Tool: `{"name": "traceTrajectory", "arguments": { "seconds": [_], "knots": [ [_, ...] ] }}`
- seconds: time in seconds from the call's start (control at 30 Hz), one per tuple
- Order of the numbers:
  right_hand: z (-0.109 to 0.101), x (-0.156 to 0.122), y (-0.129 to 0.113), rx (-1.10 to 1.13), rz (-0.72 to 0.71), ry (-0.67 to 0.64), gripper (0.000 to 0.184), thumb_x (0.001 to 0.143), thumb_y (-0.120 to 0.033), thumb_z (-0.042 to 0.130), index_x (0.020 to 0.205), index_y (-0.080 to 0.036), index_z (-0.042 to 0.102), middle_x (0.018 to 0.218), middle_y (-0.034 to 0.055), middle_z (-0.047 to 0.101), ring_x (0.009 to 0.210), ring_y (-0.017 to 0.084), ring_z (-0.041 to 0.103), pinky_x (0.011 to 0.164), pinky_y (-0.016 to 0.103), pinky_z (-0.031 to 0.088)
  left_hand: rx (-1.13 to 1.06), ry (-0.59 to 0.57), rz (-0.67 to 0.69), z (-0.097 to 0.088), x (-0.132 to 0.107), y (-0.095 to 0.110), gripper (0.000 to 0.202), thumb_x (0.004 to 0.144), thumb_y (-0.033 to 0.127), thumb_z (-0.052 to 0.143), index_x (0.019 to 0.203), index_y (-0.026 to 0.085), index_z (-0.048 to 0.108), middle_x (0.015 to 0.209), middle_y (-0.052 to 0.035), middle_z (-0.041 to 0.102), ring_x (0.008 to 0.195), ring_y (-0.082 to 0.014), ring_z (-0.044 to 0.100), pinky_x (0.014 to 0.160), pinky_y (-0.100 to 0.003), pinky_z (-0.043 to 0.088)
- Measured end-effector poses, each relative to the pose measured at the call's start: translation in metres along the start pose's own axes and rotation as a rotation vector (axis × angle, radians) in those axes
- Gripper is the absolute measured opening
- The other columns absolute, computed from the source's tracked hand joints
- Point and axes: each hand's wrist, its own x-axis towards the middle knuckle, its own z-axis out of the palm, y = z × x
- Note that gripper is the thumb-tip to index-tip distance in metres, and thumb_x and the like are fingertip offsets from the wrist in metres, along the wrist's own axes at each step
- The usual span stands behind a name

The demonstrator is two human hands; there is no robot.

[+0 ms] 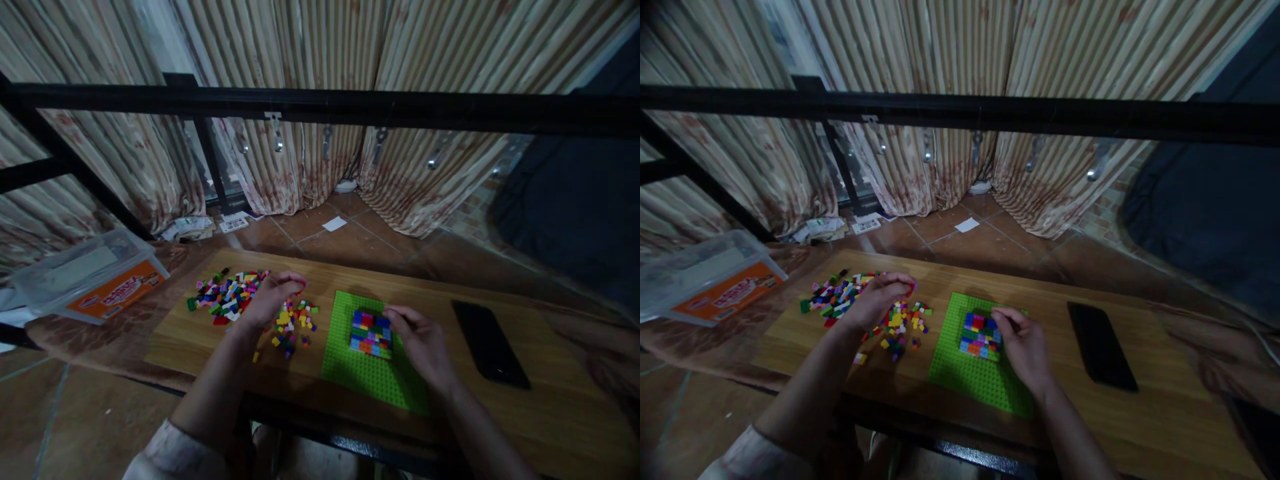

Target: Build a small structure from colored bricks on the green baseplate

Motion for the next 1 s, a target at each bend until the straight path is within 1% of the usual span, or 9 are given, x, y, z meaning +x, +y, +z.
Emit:
{"name": "traceTrajectory", "arguments": {
  "seconds": [0.07, 0.13, 0.27, 0.37, 0.43, 0.6, 0.73, 0.9, 1.0],
  "knots": [
    [0.008, -0.006, -0.009, 0.046, -0.056, -0.025, 0.031, 0.079, -0.045, 0.061, 0.094, -0.021, 0.071, 0.094, 0.0071, 0.072, 0.086, 0.023, 0.065, 0.078, 0.036, 0.050, -0.432, -0.078, -0.171, 0.009, -0.006, 0.007, 0.014, 0.069, 0.021, 0.062, 0.082, 0.016, 0.066, 0.087, -0.0035, 0.067, 0.078, -0.0147, 0.061, 0.071, -0.027, 0.048],
    [0.016, -0.013, -0.017, 0.102, -0.122, -0.083, 0.030, 0.080, -0.042, 0.061, 0.100, -0.021, 0.070, 0.093, 0.0058, 0.071, 0.085, 0.020, 0.064, 0.075, 0.033, 0.051, -0.733, -0.177, -0.336, 0.025, -0.013, 0.010, 0.014, 0.067, 0.016, 0.064, 0.081, 0.016, 0.066, 0.088, -0.0032, 0.067, 0.079, -0.0141, 0.061, 0.074, -0.028, 0.048],
    [0.029, -0.024, -0.025, 0.174, -0.158, -0.158, 0.030, 0.078, -0.036, 0.065, 0.104, -0.023, 0.068, 0.092, 0.0033, 0.068, 0.077, 0.015, 0.061, 0.068, 0.028, 0.050, -0.980, -0.356, -0.509, 0.063, -0.026, 0.011, 0.013, 0.068, 0.012, 0.060, 0.079, 0.015, 0.065, 0.083, -0.0034, 0.067, 0.076, -0.0133, 0.061, 0.075, -0.029, 0.049],
    [0.031, -0.027, -0.026, 0.213, -0.152, -0.175, 0.025, 0.076, -0.034, 0.067, 0.098, -0.022, 0.069, 0.086, 0.0021, 0.067, 0.073, 0.014, 0.059, 0.065, 0.026, 0.049, -1.020, -0.429, -0.545, 0.082, -0.034, 0.011, 0.011, 0.069, 0.010, 0.059, 0.077, 0.014, 0.065, 0.081, -0.0032, 0.068, 0.076, -0.0132, 0.061, 0.075, -0.029, 0.050],
    [0.030, -0.027, -0.025, 0.232, -0.160, -0.170, 0.017, 0.076, -0.032, 0.068, 0.089, -0.021, 0.070, 0.083, 0.0018, 0.066, 0.072, 0.014, 0.059, 0.065, 0.026, 0.048, -1.018, -0.421, -0.551, 0.088, -0.038, 0.012, 0.010, 0.070, 0.010, 0.059, 0.076, 0.014, 0.065, 0.080, -0.0025, 0.067, 0.076, -0.0133, 0.062, 0.077, -0.029, 0.050],
    [0.028, -0.027, -0.025, 0.225, -0.225, -0.145, 0.007, 0.076, -0.028, 0.069, 0.078, -0.021, 0.069, 0.077, 0.0003, 0.064, 0.070, 0.013, 0.057, 0.065, 0.026, 0.046, -0.925, -0.285, -0.535, 0.093, -0.045, 0.013, 0.011, 0.074, 0.022, 0.067, 0.081, 0.014, 0.066, 0.082, -0.0036, 0.068, 0.079, -0.0142, 0.063, 0.078, -0.029, 0.050],
    [0.027, -0.030, -0.027, 0.175, -0.262, -0.156, 0.004, 0.078, -0.026, 0.068, 0.078, -0.022, 0.070, 0.076, -0.0002, 0.064, 0.071, 0.013, 0.057, 0.067, 0.026, 0.045, -0.820, -0.344, -0.535, 0.096, -0.051, 0.015, 0.025, 0.073, 0.036, 0.072, 0.082, 0.012, 0.067, 0.080, -0.0055, 0.069, 0.075, -0.0143, 0.064, 0.075, -0.028, 0.051],
    [0.025, -0.034, -0.032, 0.271, -0.214, -0.160, 0.006, 0.077, -0.027, 0.068, 0.078, -0.021, 0.070, 0.076, 0.0003, 0.064, 0.071, 0.014, 0.057, 0.068, 0.027, 0.046, -0.827, -0.322, -0.477, 0.100, -0.055, 0.022, 0.023, 0.069, 0.033, 0.076, 0.075, 0.011, 0.069, 0.076, -0.0031, 0.069, 0.072, -0.0106, 0.063, 0.073, -0.023, 0.051],
    [0.023, -0.034, -0.033, 0.373, -0.141, -0.157, 0.009, 0.074, -0.030, 0.070, 0.076, -0.021, 0.070, 0.076, 0.0004, 0.066, 0.070, 0.014, 0.058, 0.067, 0.028, 0.047, -0.843, -0.320, -0.455, 0.103, -0.055, 0.025, 0.023, 0.069, 0.033, 0.075, 0.073, 0.011, 0.069, 0.076, -0.0032, 0.070, 0.073, -0.0115, 0.064, 0.076, -0.026, 0.051]
  ]
}}
